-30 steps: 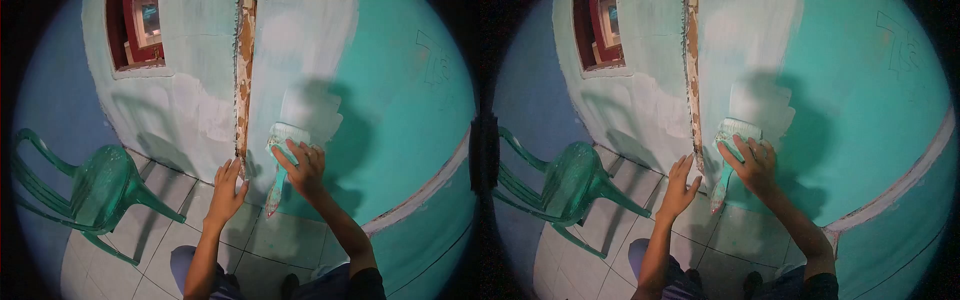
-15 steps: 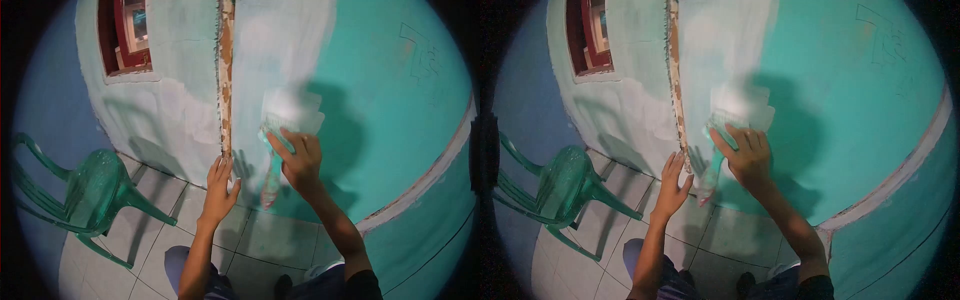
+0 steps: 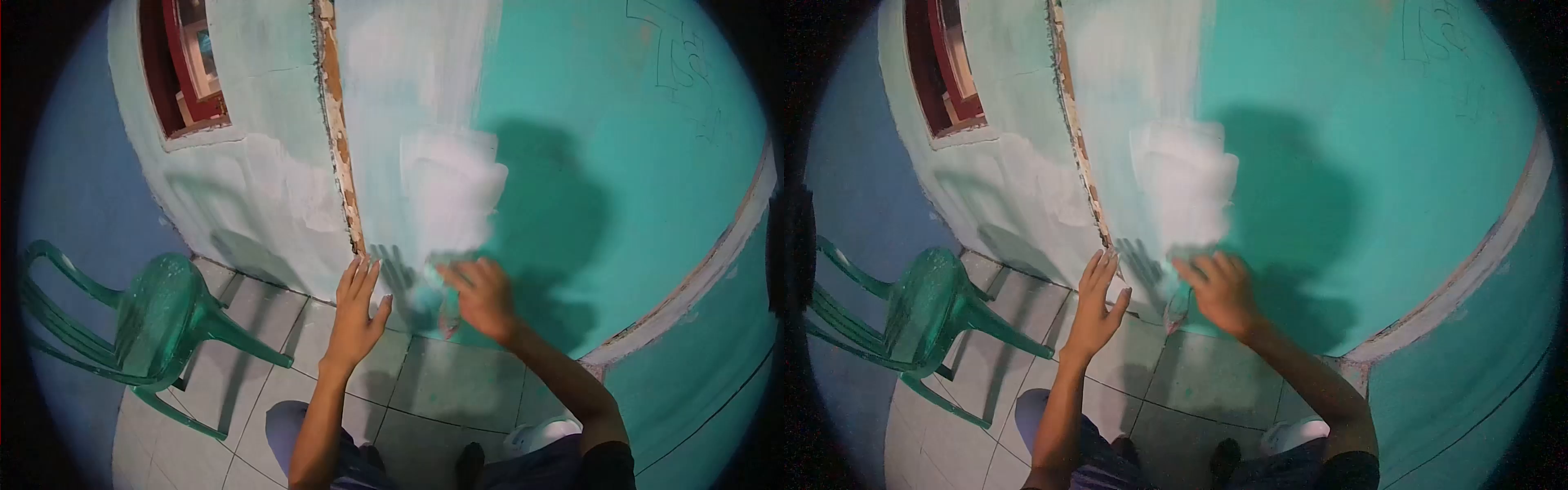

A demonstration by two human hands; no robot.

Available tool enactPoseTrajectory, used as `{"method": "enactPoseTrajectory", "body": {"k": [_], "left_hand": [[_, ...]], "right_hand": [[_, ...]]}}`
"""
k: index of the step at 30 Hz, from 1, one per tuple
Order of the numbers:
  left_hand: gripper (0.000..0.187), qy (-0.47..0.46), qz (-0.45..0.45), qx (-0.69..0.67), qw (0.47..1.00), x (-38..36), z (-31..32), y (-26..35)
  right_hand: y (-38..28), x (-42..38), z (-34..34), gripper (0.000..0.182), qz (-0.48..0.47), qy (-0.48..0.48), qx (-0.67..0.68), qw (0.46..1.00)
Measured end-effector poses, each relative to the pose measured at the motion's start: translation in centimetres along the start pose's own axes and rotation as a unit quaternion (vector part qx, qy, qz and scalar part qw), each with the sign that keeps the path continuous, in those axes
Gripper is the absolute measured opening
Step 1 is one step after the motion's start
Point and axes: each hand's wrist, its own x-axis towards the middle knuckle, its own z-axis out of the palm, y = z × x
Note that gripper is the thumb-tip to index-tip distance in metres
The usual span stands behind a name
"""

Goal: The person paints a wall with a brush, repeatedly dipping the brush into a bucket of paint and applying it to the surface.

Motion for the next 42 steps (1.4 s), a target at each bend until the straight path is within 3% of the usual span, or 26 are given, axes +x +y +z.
{"method": "enactPoseTrajectory", "body": {"k": [2, 3, 5, 6, 8, 9, 11, 15, 17, 18, 20, 24, 26, 28, 29, 31, 33, 35, 36, 38, 41, 42], "left_hand": [[0.06, -0.01, 0.004, 0.014, 1.0, 0.2, 0.5, 0.2], [0.06, -0.012, 0.004, 0.016, 1.0, 0.2, 0.7, 0.3], [0.06, -0.03, 0.008, 0.01, 0.999, -0.4, 1.2, 0.3], [0.06, -0.033, 0.008, 0.012, 0.999, -0.9, 1.3, 0.4], [0.059, -0.055, -0.01, 0.017, 0.998, -1.7, 1.4, 0.4], [0.059, -0.055, -0.011, 0.018, 0.998, -2.0, 1.3, 0.4], [0.063, -0.082, -0.021, 0.048, 0.995, -2.7, 1.2, 0.5], [0.058, -0.071, -0.023, 0.038, 0.996, -2.2, 0.0, 2.1], [0.057, -0.068, -0.014, 0.043, 0.997, -2.0, -0.2, 2.7], [0.057, -0.067, -0.017, 0.041, 0.997, -1.8, 0.0, 2.6], [0.057, -0.062, -0.002, 0.035, 0.997, -1.6, 0.3, 2.1], [0.057, -0.067, -0.01, 0.02, 0.998, -2.0, 2.2, 0.0], [0.057, -0.087, -0.03, 0.039, 0.995, -2.6, 2.8, -1.0], [0.057, -0.085, -0.025, 0.038, 0.995, -3.0, 3.2, -2.4], [0.057, -0.084, -0.024, 0.036, 0.996, -3.5, 3.4, -2.6], [0.057, -0.085, -0.033, 0.034, 0.995, -3.8, 3.1, -2.7], [0.058, -0.095, -0.057, 0.042, 0.993, -4.3, 3.7, -3.2], [0.06, -0.107, -0.061, 0.043, 0.991, -5.2, 4.4, -4.0], [0.062, -0.112, -0.057, 0.044, 0.991, -5.2, 4.7, -4.2], [0.062, -0.119, -0.059, 0.049, 0.99, -5.5, 5.0, -4.5], [0.061, -0.127, -0.063, 0.059, 0.988, -6.5, 4.6, -4.7], [0.061, -0.119, -0.068, 0.067, 0.988, -6.4, 4.4, -4.9]], "right_hand": [[1.0, 3.6, -4.1, 0.058, 0.016, 0.103, -0.018, 0.994], [1.4, 3.7, -4.3, 0.058, 0.018, 0.105, -0.016, 0.994], [2.0, 3.5, -4.4, 0.055, -0.053, 0.196, -0.165, 0.965], [2.0, 2.5, -3.6, 0.055, -0.05, 0.196, -0.164, 0.965], [1.6, -1.6, 0.2, 0.052, -0.099, 0.042, -0.165, 0.981], [1.1, -4.3, 2.7, 0.052, -0.099, 0.042, -0.163, 0.981], [0.2, -9.0, 6.7, 0.062, -0.121, -0.086, -0.053, 0.987], [0.3, -8.5, 6.5, 0.059, -0.11, -0.132, 0.029, 0.985], [0.9, -3.1, 2.0, 0.055, -0.065, -0.002, -0.028, 0.997], [1.3, -1.2, 0.2, 0.055, -0.067, -0.005, -0.027, 0.997], [1.7, 1.5, -1.9, 0.054, -0.054, 0.168, -0.149, 0.973], [2.1, -0.1, 0.2, 0.058, -0.061, 0.199, -0.17, 0.963], [1.7, -5.3, 5.1, 0.062, -0.119, 0.042, -0.152, 0.98], [-0.3, -10.3, 8.8, 0.062, -0.115, -0.104, -0.089, 0.984], [-1.3, -11.9, 9.5, 0.062, -0.115, -0.109, -0.089, 0.983], [-2.9, -11.7, 10.0, 0.059, -0.023, -0.143, 0.014, 0.989], [-3.1, -9.2, 8.7, 0.056, 0.02, -0.103, 0.034, 0.994], [-2.9, -4.0, 5.0, 0.053, 0.11, 0.007, 0.019, 0.994], [-2.7, -2.3, 3.9, 0.053, 0.11, 0.002, 0.021, 0.994], [-2.6, -0.3, 2.6, 0.056, 0.012, 0.179, -0.09, 0.98], [-2.8, -3.1, 6.5, 0.058, 0.079, 0.126, -0.1, 0.984], [-3.1, -5.3, 9.2, 0.059, 0.048, 0.084, -0.126, 0.987]]}}
